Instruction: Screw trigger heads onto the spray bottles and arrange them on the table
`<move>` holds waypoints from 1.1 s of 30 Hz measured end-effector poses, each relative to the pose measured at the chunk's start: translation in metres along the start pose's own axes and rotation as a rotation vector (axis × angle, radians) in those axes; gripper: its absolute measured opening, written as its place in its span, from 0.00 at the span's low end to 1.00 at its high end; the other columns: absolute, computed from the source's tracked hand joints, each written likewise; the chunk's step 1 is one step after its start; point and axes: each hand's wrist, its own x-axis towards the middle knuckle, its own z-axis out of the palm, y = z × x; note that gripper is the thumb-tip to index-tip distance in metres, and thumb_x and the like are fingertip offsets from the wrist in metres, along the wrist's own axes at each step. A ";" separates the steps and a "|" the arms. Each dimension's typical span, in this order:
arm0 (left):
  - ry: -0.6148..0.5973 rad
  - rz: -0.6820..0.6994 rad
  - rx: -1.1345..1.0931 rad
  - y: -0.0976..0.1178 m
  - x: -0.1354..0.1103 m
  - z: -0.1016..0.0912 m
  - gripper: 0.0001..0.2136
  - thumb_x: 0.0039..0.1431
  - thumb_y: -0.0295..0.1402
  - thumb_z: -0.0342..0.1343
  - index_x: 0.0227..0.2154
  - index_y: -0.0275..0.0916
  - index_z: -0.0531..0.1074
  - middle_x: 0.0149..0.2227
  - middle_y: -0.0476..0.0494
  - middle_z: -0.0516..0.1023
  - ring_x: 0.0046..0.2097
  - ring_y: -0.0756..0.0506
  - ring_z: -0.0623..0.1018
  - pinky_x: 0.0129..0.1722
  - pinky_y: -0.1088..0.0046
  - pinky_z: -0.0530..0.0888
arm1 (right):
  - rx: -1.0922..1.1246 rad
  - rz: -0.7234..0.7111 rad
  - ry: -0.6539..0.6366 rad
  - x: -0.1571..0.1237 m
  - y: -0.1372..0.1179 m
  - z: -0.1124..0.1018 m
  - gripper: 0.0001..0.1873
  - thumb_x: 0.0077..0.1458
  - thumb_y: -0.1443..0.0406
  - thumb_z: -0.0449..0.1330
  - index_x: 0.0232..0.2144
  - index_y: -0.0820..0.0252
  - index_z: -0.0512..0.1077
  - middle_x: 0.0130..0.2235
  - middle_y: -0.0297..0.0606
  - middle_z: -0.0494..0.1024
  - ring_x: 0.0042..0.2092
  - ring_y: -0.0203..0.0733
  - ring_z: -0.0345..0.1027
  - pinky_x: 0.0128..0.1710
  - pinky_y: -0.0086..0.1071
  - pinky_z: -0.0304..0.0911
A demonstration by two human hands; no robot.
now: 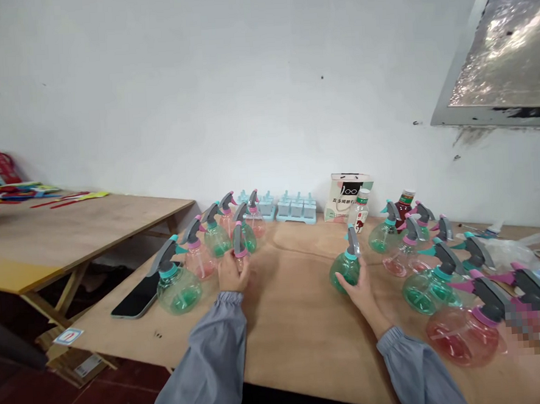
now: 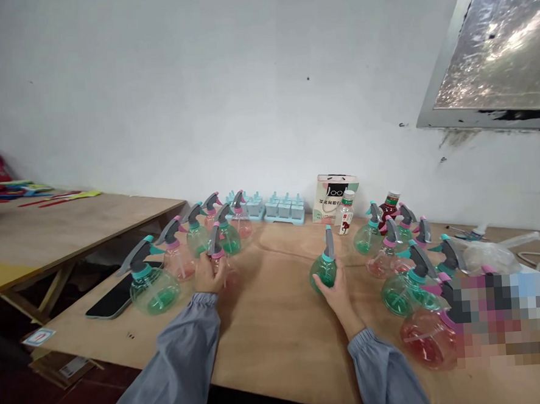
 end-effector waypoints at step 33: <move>-0.544 -0.032 -0.670 0.165 -0.078 0.028 0.31 0.51 0.42 0.67 0.58 0.44 0.67 0.58 0.35 0.74 0.62 0.33 0.72 0.66 0.49 0.60 | -0.029 -0.256 -0.534 -0.065 -0.082 -0.029 0.40 0.61 0.52 0.61 0.70 0.50 0.54 0.65 0.47 0.69 0.64 0.59 0.66 0.61 0.55 0.67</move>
